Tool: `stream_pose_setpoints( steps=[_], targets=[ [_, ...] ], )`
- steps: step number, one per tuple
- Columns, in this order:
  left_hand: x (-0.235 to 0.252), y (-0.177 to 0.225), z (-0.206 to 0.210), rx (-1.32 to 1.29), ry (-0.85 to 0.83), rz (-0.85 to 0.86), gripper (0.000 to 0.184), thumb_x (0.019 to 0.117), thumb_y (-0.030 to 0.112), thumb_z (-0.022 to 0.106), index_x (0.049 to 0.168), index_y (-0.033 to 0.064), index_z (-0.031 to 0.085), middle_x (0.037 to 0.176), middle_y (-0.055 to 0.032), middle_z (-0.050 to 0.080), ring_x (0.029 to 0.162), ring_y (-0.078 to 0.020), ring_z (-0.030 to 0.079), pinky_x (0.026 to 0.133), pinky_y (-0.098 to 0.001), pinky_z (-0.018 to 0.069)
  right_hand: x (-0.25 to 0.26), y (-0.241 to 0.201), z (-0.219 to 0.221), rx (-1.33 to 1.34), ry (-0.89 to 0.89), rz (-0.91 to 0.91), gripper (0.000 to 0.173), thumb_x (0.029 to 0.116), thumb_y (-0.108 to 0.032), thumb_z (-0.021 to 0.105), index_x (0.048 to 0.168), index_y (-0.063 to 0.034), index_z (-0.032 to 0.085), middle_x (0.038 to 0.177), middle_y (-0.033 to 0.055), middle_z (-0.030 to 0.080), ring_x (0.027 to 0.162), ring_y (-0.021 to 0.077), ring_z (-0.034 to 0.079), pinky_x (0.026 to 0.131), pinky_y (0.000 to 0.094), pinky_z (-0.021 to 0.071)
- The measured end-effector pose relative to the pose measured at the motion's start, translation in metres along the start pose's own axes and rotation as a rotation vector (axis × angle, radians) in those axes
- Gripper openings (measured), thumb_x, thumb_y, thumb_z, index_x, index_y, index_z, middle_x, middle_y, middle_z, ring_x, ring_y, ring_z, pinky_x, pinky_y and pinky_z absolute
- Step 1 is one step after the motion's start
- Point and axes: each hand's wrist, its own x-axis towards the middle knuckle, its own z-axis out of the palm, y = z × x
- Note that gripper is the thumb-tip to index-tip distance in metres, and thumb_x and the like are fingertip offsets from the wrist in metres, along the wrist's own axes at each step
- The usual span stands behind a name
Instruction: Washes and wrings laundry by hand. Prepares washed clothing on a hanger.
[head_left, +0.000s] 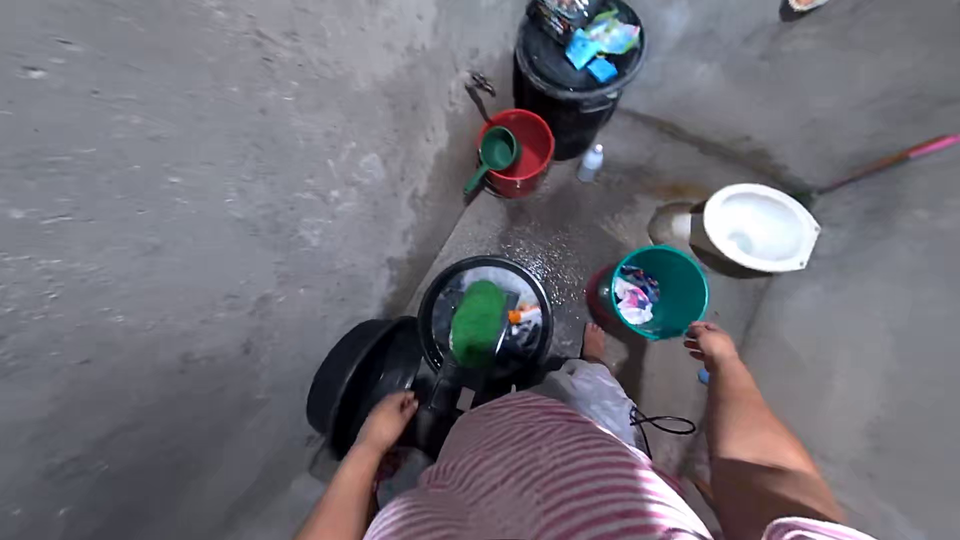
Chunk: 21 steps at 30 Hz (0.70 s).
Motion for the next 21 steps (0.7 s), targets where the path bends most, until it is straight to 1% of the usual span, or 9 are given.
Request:
stream_pose_setpoints(
  steps=[1,3,5,8,13,15,17,19,21],
  targets=[
    [0.005,0.023,-0.007,-0.196,0.077,0.016,0.041,0.1075,0.028,0.053,0.138,0.0022,0.059,0.138,-0.0196,0.061,0.131,-0.0317,0.058,0.114,-0.0525,0.0423,0.011,0.006,0.0,-0.044,-0.026,0.014,0.043,0.1095,-0.024,0.045,0.148,-0.0043,0.047,0.14,0.0246,0.056,0.118,0.038,0.062,0.094,0.0558,0.051],
    [0.013,0.073,-0.01,-0.515,0.203,0.017,0.04,0.1091,0.026,0.049,0.138,0.0006,0.058,0.137,-0.0198,0.061,0.126,-0.0282,0.06,0.109,-0.0479,0.0464,0.04,0.014,0.004,-0.192,-0.088,-0.002,0.043,0.1084,-0.021,0.048,0.147,-0.0017,0.048,0.14,0.0277,0.055,0.118,0.0407,0.061,0.095,0.0574,0.0505],
    [0.026,0.115,0.0,-0.604,0.225,-0.004,0.038,0.1093,0.026,0.049,0.136,0.0016,0.059,0.133,-0.0183,0.063,0.121,-0.0262,0.062,0.104,-0.0464,0.0491,0.07,0.014,0.009,-0.393,-0.194,-0.078,0.045,0.1046,-0.017,0.055,0.146,0.0006,0.048,0.139,0.0299,0.056,0.121,0.0422,0.06,0.1,0.0578,0.0487],
    [0.051,0.167,0.039,-0.46,0.099,0.031,0.037,0.1077,0.023,0.053,0.136,0.0001,0.059,0.133,-0.0187,0.064,0.124,-0.0268,0.061,0.109,-0.0466,0.0469,0.113,0.01,0.016,-0.602,-0.298,-0.14,0.051,0.1013,-0.018,0.061,0.147,-0.0007,0.048,0.144,0.0281,0.054,0.136,0.0423,0.052,0.113,0.0593,0.0405],
    [0.075,0.25,0.126,-0.07,-0.288,0.178,0.042,0.1055,0.03,0.056,0.14,0.0064,0.06,0.142,-0.0152,0.06,0.134,-0.0272,0.056,0.117,-0.0461,0.0411,0.176,0.021,0.047,-0.798,-0.272,-0.142,0.053,0.1045,-0.016,0.052,0.155,-0.0038,0.04,0.151,0.0264,0.049,0.138,0.045,0.049,0.112,0.0642,0.0405],
    [0.086,0.264,0.159,0.013,-0.38,0.313,0.041,0.1051,0.027,0.057,0.139,0.0044,0.062,0.142,-0.0188,0.06,0.136,-0.0321,0.053,0.118,-0.0474,0.038,0.2,0.028,0.067,-0.896,-0.33,-0.164,0.053,0.106,-0.018,0.05,0.157,-0.0066,0.039,0.153,0.0254,0.048,0.14,0.0449,0.048,0.112,0.0645,0.0398],
    [0.089,0.267,0.186,-0.021,-0.391,0.354,0.039,0.1047,0.026,0.057,0.137,0.0051,0.063,0.14,-0.0177,0.062,0.135,-0.0308,0.055,0.118,-0.0453,0.0393,0.227,0.039,0.092,-0.941,-0.396,-0.192,0.048,0.1081,-0.023,0.048,0.153,-0.0047,0.045,0.154,0.0242,0.047,0.143,0.0425,0.045,0.117,0.0607,0.0364],
    [0.092,0.262,0.199,-0.075,-0.392,0.293,0.04,0.1055,0.028,0.056,0.138,0.0046,0.062,0.138,-0.0179,0.063,0.132,-0.03,0.058,0.116,-0.0453,0.0414,0.249,0.048,0.117,-1.007,-0.417,-0.221,0.052,0.1098,-0.028,0.043,0.154,-0.0014,0.042,0.155,0.0254,0.045,0.145,0.0425,0.042,0.119,0.0598,0.0341],
    [0.097,0.256,0.2,-0.076,-0.383,0.195,0.042,0.1064,0.031,0.055,0.139,0.0058,0.062,0.139,-0.0177,0.063,0.131,-0.03,0.059,0.115,-0.0475,0.0421,0.264,0.054,0.135,-1.043,-0.417,-0.224,0.057,0.1087,-0.026,0.045,0.161,-0.0068,0.032,0.158,0.0255,0.041,0.147,0.0442,0.039,0.119,0.0628,0.0319]
  ],
)
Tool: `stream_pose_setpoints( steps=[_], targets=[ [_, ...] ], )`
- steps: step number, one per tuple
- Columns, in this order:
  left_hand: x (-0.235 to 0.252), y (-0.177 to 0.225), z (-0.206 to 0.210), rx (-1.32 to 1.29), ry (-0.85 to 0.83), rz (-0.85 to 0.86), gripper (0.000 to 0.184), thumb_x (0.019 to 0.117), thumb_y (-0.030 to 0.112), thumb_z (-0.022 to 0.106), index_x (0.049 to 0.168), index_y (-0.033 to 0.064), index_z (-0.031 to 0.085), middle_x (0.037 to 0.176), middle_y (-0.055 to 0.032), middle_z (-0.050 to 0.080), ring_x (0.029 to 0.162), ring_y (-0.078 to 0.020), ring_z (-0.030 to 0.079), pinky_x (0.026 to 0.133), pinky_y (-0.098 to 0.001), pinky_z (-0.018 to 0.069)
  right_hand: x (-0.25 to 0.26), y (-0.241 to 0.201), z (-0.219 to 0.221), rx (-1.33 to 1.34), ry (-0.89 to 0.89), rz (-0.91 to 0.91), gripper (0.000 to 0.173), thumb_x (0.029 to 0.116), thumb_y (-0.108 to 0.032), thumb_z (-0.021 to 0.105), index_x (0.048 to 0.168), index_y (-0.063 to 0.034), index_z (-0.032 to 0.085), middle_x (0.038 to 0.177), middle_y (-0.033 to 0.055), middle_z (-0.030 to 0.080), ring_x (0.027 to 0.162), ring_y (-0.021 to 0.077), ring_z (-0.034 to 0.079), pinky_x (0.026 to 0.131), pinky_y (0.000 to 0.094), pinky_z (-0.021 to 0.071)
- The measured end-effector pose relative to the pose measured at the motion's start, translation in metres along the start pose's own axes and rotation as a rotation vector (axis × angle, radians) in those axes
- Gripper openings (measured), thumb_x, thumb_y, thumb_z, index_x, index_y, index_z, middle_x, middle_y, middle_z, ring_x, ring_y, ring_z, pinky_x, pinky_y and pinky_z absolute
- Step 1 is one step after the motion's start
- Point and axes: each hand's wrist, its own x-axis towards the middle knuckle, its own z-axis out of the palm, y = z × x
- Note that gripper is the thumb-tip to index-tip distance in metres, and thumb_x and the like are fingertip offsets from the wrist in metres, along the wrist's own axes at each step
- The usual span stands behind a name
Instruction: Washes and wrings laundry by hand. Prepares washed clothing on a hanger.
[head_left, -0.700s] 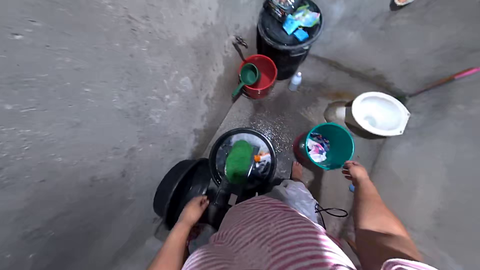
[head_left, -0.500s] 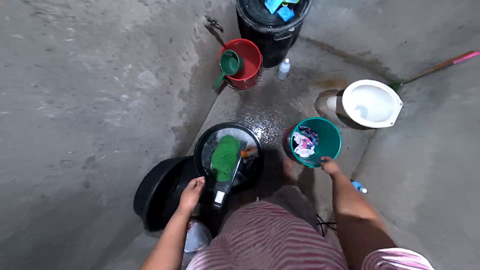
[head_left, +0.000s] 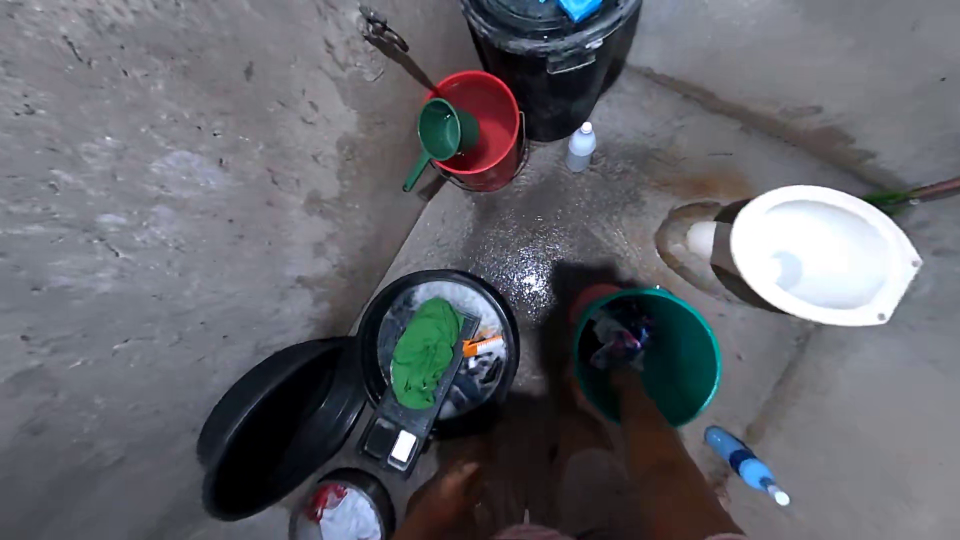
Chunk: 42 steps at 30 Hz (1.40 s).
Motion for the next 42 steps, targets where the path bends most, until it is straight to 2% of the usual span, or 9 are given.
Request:
stream_pose_setpoints(
  steps=[8,16,21,24,26,28,32,37,42],
  targets=[
    [0.006,-0.022,-0.026,0.002,0.161,-0.173,0.045,0.1046,0.037,0.056,0.142,0.0137,0.06,0.145,-0.0119,0.059,0.136,-0.0265,0.055,0.117,-0.0482,0.0404,-0.022,-0.001,-0.026,-0.106,-0.092,-0.069,0.05,0.1076,-0.021,0.05,0.15,0.0047,0.044,0.154,0.0278,0.046,0.144,0.0419,0.043,0.119,0.0574,0.0341],
    [-0.051,0.06,-0.032,-0.024,0.175,0.2,0.048,0.1031,0.031,0.061,0.146,0.0085,0.055,0.146,-0.018,0.056,0.138,-0.0324,0.051,0.118,-0.0504,0.0387,-0.163,-0.009,-0.115,0.053,0.204,-0.234,0.021,0.0972,-0.014,0.063,0.11,-0.0008,0.074,0.125,0.0266,0.067,0.121,0.0453,0.061,0.102,0.0696,0.0449],
    [-0.09,0.129,-0.046,-0.078,0.418,0.59,0.09,0.0865,0.031,0.082,0.158,0.0042,0.035,0.161,-0.0173,0.039,0.149,-0.0329,0.036,0.124,-0.0484,0.0273,-0.303,-0.079,-0.145,-0.064,0.155,-0.801,0.013,0.0853,0.0,0.06,0.082,0.0057,0.071,0.103,0.0237,0.071,0.107,0.0403,0.066,0.093,0.0632,0.0497],
    [-0.1,0.149,-0.045,-0.158,0.533,0.795,0.091,0.081,0.032,0.085,0.153,-0.0027,0.041,0.155,-0.0208,0.047,0.146,-0.0345,0.041,0.125,-0.0472,0.0256,-0.355,-0.114,-0.131,0.136,0.143,-1.243,0.014,0.0773,-0.008,0.057,0.067,-0.004,0.066,0.087,0.0069,0.07,0.092,0.0151,0.066,0.081,0.035,0.0548],
    [-0.112,0.152,-0.046,-0.41,0.593,0.782,0.058,0.0841,0.016,0.079,0.134,-0.0076,0.06,0.131,-0.0241,0.065,0.125,-0.0314,0.061,0.112,-0.044,0.0449,-0.368,-0.133,-0.123,0.348,0.065,-1.338,0.011,0.0837,-0.014,0.062,0.079,-0.0112,0.071,0.098,-0.0033,0.07,0.099,0.0003,0.063,0.085,0.0198,0.0536],
    [-0.124,0.143,-0.054,-0.672,0.639,0.706,0.029,0.0912,0.009,0.068,0.113,-0.011,0.067,0.111,-0.0234,0.07,0.106,-0.0261,0.068,0.098,-0.0419,0.0537,-0.367,-0.15,-0.112,0.569,0.036,-1.201,0.022,0.0874,-0.021,0.07,0.106,-0.0097,0.073,0.114,-0.0024,0.067,0.104,0.0044,0.063,0.088,0.0251,0.0563],
    [-0.156,0.106,-0.103,-0.83,0.688,0.518,0.028,0.0972,0.018,0.069,0.114,-0.0036,0.065,0.102,-0.0183,0.07,0.095,-0.0237,0.069,0.089,-0.046,0.0562,-0.339,-0.202,-0.084,0.707,-0.17,-0.725,0.073,0.0989,-0.04,0.054,0.163,-0.0243,0.023,0.153,0.0102,0.047,0.13,0.0237,0.055,0.1,0.0468,0.053],
    [-0.249,0.074,-0.158,-0.96,0.527,0.584,0.027,0.1009,0.017,0.061,0.124,0.004,0.059,0.099,-0.0112,0.07,0.082,-0.0169,0.068,0.071,-0.0364,0.0576,-0.35,-0.294,-0.041,1.131,-0.755,-0.804,0.057,0.1033,-0.066,0.032,0.12,-0.0211,0.064,0.099,0.0063,0.073,0.087,0.0201,0.071,0.07,0.0412,0.0618],
    [-0.306,0.026,-0.207,-1.33,0.698,0.653,0.031,0.1083,0.023,0.045,0.131,0.0028,0.05,0.107,-0.0088,0.069,0.094,-0.0153,0.069,0.084,-0.0348,0.0592,-0.426,-0.397,-0.037,1.382,-0.861,-0.97,0.047,0.1084,-0.043,0.025,0.114,-0.0154,0.062,0.096,0.0043,0.07,0.089,0.0157,0.068,0.076,0.0369,0.0597]
  ],
)
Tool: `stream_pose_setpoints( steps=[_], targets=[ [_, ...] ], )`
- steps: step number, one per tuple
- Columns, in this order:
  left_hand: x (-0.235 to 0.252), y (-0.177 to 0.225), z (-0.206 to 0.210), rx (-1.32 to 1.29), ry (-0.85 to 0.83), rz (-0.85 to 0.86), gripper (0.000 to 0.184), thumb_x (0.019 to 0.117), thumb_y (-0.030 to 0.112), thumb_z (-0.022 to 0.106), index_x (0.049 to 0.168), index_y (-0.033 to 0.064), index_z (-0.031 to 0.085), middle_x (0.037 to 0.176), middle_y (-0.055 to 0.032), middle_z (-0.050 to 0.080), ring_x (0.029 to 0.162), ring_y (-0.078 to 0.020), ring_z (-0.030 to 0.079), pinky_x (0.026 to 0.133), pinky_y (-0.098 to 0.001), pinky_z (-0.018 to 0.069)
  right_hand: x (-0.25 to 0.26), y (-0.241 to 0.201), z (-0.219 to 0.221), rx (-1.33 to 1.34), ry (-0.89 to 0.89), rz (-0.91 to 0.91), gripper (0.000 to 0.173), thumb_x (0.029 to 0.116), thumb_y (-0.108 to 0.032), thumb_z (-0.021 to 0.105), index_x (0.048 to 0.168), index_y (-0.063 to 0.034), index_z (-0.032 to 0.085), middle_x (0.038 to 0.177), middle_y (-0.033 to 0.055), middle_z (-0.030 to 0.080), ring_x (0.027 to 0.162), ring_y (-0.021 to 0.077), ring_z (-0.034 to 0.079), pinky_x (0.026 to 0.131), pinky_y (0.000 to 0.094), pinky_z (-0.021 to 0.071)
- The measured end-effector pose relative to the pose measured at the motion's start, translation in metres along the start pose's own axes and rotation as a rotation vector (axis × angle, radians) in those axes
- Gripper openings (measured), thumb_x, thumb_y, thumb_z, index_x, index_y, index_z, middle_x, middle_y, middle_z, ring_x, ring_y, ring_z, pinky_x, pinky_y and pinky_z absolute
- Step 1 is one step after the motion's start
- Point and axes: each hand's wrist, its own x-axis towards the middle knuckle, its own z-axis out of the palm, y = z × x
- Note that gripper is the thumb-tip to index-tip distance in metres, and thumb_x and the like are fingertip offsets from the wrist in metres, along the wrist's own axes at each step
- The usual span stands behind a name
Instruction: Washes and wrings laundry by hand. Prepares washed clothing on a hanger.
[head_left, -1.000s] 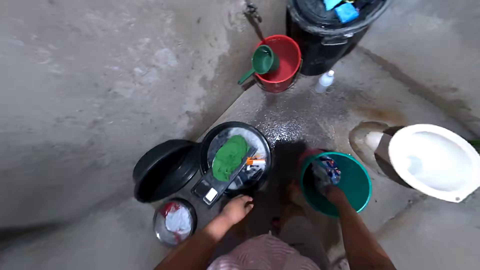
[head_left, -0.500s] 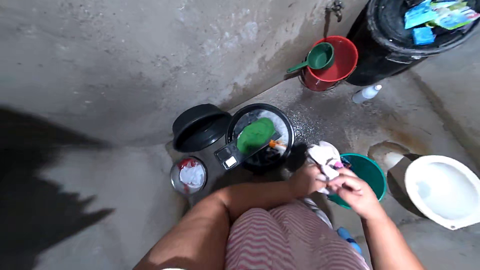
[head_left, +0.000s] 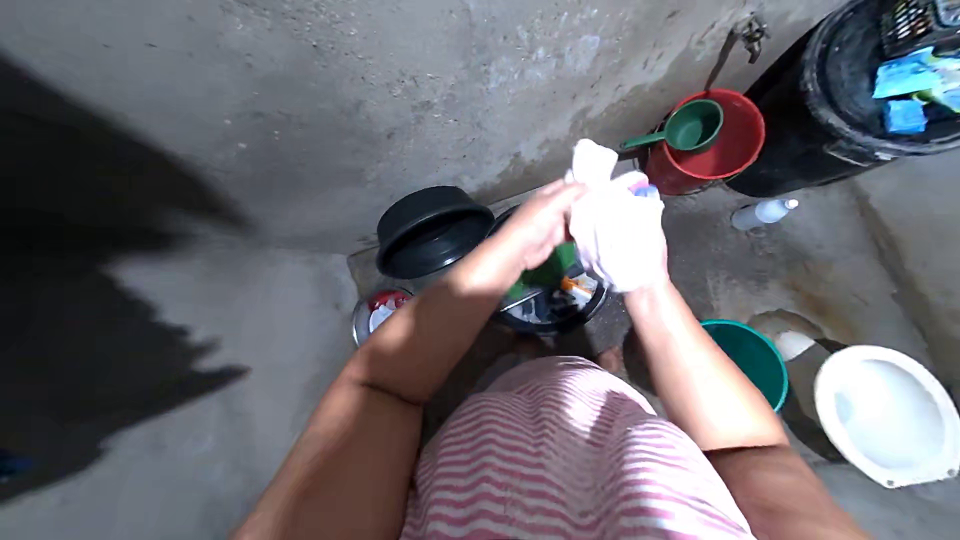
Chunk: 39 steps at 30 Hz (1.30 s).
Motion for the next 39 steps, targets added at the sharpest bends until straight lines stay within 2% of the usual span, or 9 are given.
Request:
stream_pose_setpoints(
  steps=[7,12,15,19,22,25,29,34,39],
  targets=[
    [-0.017,0.014,-0.064,-0.375,-0.021,0.003,0.058,0.1048,0.063,0.033,0.135,0.0176,0.055,0.114,-0.0079,0.07,0.106,-0.0217,0.069,0.089,-0.0432,0.0592,0.018,0.025,0.103,-0.054,-0.041,0.188,0.053,0.1075,-0.041,0.023,0.081,-0.0172,0.063,0.068,0.0004,0.066,0.06,0.0083,0.064,0.056,0.0259,0.0557],
    [-0.032,0.046,-0.077,-0.291,0.258,0.193,0.029,0.0954,0.007,0.067,0.123,0.0022,0.059,0.103,-0.0144,0.071,0.091,-0.0228,0.071,0.081,-0.0422,0.0612,0.031,0.056,0.095,-0.191,0.075,0.1,0.046,0.106,-0.052,0.035,0.112,-0.0189,0.066,0.093,0.0035,0.072,0.084,0.0155,0.071,0.069,0.0365,0.061],
    [-0.041,0.053,-0.084,-0.07,0.41,0.299,0.046,0.091,0.018,0.075,0.131,0.0042,0.056,0.107,-0.0127,0.072,0.093,-0.0214,0.071,0.082,-0.042,0.0611,0.035,0.063,0.085,-0.137,-0.104,0.221,0.083,0.0963,-0.08,0.02,0.14,-0.0201,0.055,0.124,0.0138,0.069,0.11,0.0297,0.069,0.085,0.05,0.0607],
    [-0.045,0.044,-0.093,0.4,0.528,0.631,0.048,0.0853,0.022,0.084,0.12,-0.0032,0.062,0.108,-0.0131,0.07,0.093,-0.0167,0.07,0.085,-0.0383,0.0603,0.048,0.076,0.097,0.073,-0.317,0.249,0.083,0.0882,-0.081,0.046,0.138,-0.0158,0.058,0.127,0.0171,0.068,0.117,0.0334,0.066,0.095,0.0533,0.0566],
    [-0.044,0.033,-0.09,0.265,0.434,0.757,0.054,0.0827,0.012,0.083,0.129,-0.0024,0.059,0.121,-0.012,0.065,0.102,-0.0157,0.068,0.089,-0.0341,0.0604,0.062,0.072,0.132,0.083,-0.287,0.042,0.038,0.1028,-0.041,0.047,0.117,-0.0119,0.067,0.104,0.0119,0.074,0.098,0.0225,0.072,0.086,0.0422,0.061],
    [-0.045,0.045,-0.081,-0.357,0.414,0.543,0.042,0.1067,0.026,0.055,0.142,0.0037,0.055,0.121,-0.0161,0.07,0.107,-0.0258,0.07,0.094,-0.0444,0.0592,0.066,0.057,0.173,-0.31,-0.122,-0.206,0.029,0.0838,0.001,0.053,0.111,-0.0034,0.061,0.106,0.015,0.072,0.095,0.0241,0.071,0.081,0.0427,0.0604],
    [-0.046,0.067,-0.083,-0.779,0.233,0.268,0.052,0.1067,0.054,0.037,0.101,0.0106,0.064,0.083,-0.0077,0.068,0.076,-0.0178,0.068,0.07,-0.0366,0.0589,0.061,0.039,0.205,-1.163,-0.486,-0.836,0.009,0.0702,-0.008,0.075,0.074,-0.0053,0.067,0.1,0.011,0.072,0.104,0.0229,0.066,0.09,0.0406,0.0546],
    [-0.033,0.109,-0.093,-0.222,-0.106,0.127,0.032,0.1104,0.033,0.04,0.089,0.019,0.06,0.067,0.0089,0.06,0.059,0.0025,0.058,0.055,-0.0153,0.0498,0.044,0.032,0.222,-1.813,-0.926,-1.483,0.017,0.0928,-0.022,0.063,0.079,-0.0169,0.07,0.085,0.0042,0.07,0.084,0.0281,0.066,0.068,0.0476,0.0512],
    [-0.014,0.139,-0.067,0.766,-0.049,-0.135,0.041,0.1035,0.043,0.055,0.107,0.0037,0.066,0.086,-0.0043,0.062,0.075,-0.0107,0.058,0.072,-0.0345,0.0515,0.033,0.029,0.207,-1.995,-1.251,-1.593,0.014,0.0926,-0.013,0.059,0.084,-0.0159,0.069,0.094,0.0038,0.071,0.092,0.0267,0.068,0.066,0.0446,0.0525]
  ],
)
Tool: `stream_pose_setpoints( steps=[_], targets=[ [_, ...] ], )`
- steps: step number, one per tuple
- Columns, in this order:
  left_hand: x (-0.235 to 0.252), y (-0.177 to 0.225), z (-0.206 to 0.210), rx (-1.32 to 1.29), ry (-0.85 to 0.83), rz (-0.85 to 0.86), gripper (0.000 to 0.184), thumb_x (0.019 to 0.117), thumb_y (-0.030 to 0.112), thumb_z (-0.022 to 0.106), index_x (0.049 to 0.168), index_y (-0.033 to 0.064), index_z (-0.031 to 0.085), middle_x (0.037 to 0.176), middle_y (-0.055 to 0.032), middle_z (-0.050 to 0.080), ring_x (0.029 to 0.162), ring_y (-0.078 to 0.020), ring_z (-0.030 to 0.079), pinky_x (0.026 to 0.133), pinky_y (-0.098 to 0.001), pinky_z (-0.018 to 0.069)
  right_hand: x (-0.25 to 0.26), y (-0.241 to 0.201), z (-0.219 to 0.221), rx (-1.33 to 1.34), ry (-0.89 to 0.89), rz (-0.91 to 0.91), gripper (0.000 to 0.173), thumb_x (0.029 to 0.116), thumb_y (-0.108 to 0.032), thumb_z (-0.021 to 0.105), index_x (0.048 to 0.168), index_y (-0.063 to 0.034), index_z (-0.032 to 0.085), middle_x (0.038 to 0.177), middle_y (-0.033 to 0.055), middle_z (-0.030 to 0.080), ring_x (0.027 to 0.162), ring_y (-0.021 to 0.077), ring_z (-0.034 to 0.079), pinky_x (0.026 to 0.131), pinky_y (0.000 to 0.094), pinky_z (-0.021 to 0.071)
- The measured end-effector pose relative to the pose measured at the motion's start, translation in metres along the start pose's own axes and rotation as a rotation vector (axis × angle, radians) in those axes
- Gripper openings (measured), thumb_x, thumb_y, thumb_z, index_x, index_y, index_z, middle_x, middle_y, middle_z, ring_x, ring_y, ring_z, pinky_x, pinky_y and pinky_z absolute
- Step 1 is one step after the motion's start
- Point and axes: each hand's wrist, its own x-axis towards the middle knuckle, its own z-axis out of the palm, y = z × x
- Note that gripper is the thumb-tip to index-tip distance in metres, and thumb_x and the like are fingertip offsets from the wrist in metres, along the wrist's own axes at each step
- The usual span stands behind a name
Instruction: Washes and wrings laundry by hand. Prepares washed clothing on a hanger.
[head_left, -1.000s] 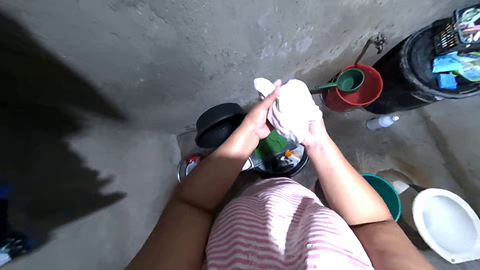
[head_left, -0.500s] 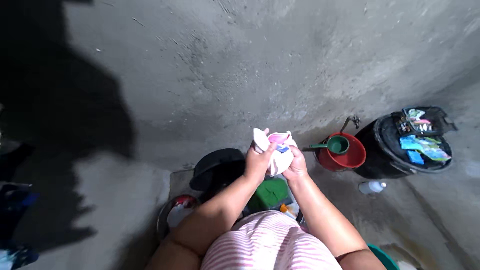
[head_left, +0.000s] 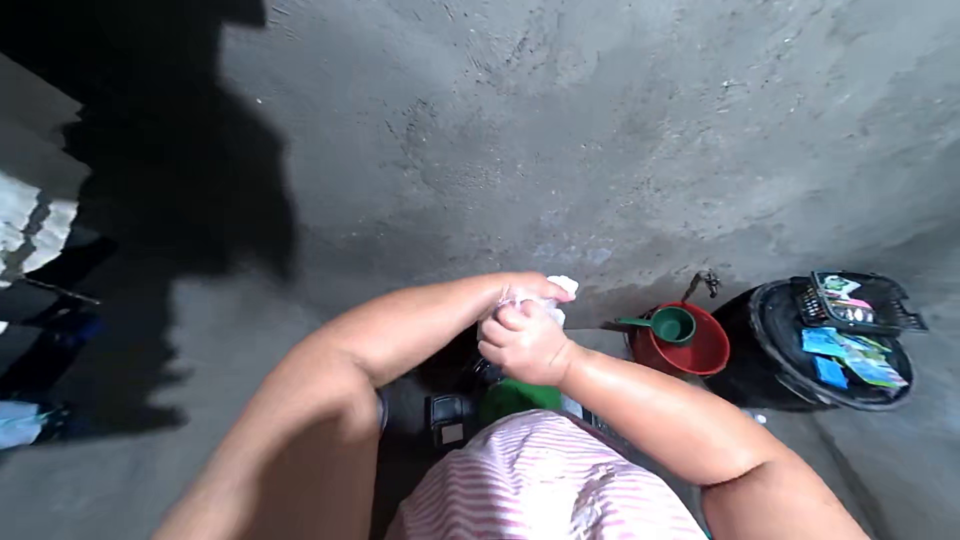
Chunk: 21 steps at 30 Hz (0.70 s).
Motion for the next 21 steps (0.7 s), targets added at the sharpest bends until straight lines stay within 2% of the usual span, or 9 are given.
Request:
stream_pose_setpoints(
  steps=[3,5,8,12,14,15,17,19,21],
  targets=[
    [0.015,0.01,0.018,0.443,-0.025,-0.055,0.056,0.1031,0.048,0.054,0.107,-0.0061,0.066,0.098,-0.0223,0.066,0.092,-0.032,0.063,0.083,-0.0571,0.0492,-0.021,-0.005,0.017,-0.014,-0.185,-0.119,0.017,0.0937,-0.005,0.058,0.093,-0.0125,0.073,0.103,0.0047,0.071,0.097,0.0272,0.068,0.068,0.0458,0.0537],
    [0.031,0.009,0.032,0.581,-0.038,-0.099,0.057,0.1045,0.048,0.052,0.108,-0.0071,0.066,0.104,-0.0259,0.065,0.099,-0.0372,0.063,0.087,-0.0609,0.0478,-0.034,-0.007,0.033,0.007,-0.317,-0.151,0.02,0.0942,-0.001,0.057,0.099,-0.0099,0.074,0.111,0.006,0.071,0.103,0.0279,0.068,0.071,0.0474,0.0549],
    [0.055,0.001,0.041,0.683,-0.052,-0.113,0.058,0.1059,0.048,0.049,0.115,-0.007,0.064,0.112,-0.0286,0.064,0.108,-0.0414,0.063,0.091,-0.0638,0.047,-0.046,-0.005,0.056,0.069,-0.446,-0.147,0.021,0.0959,0.001,0.055,0.104,-0.0053,0.073,0.119,0.0095,0.071,0.11,0.0297,0.069,0.08,0.0515,0.0581],
    [0.062,-0.009,0.041,0.581,-0.033,-0.127,0.059,0.106,0.049,0.048,0.118,-0.0071,0.064,0.118,-0.0289,0.064,0.112,-0.0406,0.062,0.096,-0.0636,0.0459,-0.059,-0.005,0.065,-0.016,-0.346,-0.186,0.021,0.0943,-0.001,0.057,0.101,-0.011,0.074,0.115,0.0046,0.071,0.108,0.0246,0.069,0.078,0.0468,0.057],
    [0.056,-0.018,0.029,0.294,0.054,-0.096,0.056,0.1057,0.048,0.05,0.114,-0.0054,0.065,0.103,-0.0206,0.065,0.095,-0.0292,0.063,0.089,-0.0515,0.0502,-0.069,0.001,0.058,-0.016,-0.155,-0.117,0.02,0.0951,-0.006,0.057,0.098,-0.0172,0.073,0.11,0.0021,0.071,0.103,0.0244,0.067,0.076,0.0443,0.0535],
    [0.053,-0.027,0.023,0.091,0.115,-0.06,0.051,0.1058,0.048,0.05,0.107,-0.0016,0.063,0.088,-0.0102,0.06,0.079,-0.0185,0.059,0.078,-0.0401,0.0509,-0.077,0.005,0.055,0.026,-0.028,-0.012,0.015,0.0959,-0.013,0.058,0.097,-0.0193,0.072,0.111,0.0039,0.072,0.103,0.0278,0.067,0.078,0.0471,0.054],
    [0.043,-0.037,0.011,-0.291,0.239,-0.012,0.049,0.1064,0.049,0.049,0.107,0.0015,0.061,0.084,-0.0053,0.061,0.073,-0.0126,0.06,0.073,-0.0335,0.0541,-0.09,0.011,0.047,0.18,0.148,0.369,0.019,0.0969,-0.029,0.059,0.101,-0.0163,0.073,0.117,0.0137,0.073,0.109,0.0372,0.068,0.089,0.0547,0.0549],
    [0.029,-0.037,0.001,-0.449,0.367,0.015,0.06,0.1078,0.054,0.04,0.122,0.0,0.063,0.106,-0.0146,0.067,0.094,-0.0205,0.065,0.086,-0.0393,0.0543,-0.091,0.023,0.032,0.549,0.27,0.919,0.04,0.0971,-0.031,0.061,0.113,0.0044,0.072,0.129,0.028,0.064,0.124,0.0428,0.058,0.107,0.055,0.0459],
    [0.019,-0.035,-0.003,-0.516,0.481,0.084,0.065,0.109,0.055,0.032,0.131,0.002,0.062,0.121,-0.0192,0.066,0.108,-0.0261,0.065,0.094,-0.0429,0.0533,-0.085,0.044,0.019,0.993,0.466,1.46,0.046,0.1056,-0.024,0.048,0.135,0.0113,0.05,0.133,0.0217,0.059,0.123,0.0262,0.059,0.104,0.0407,0.0509]
  ],
)
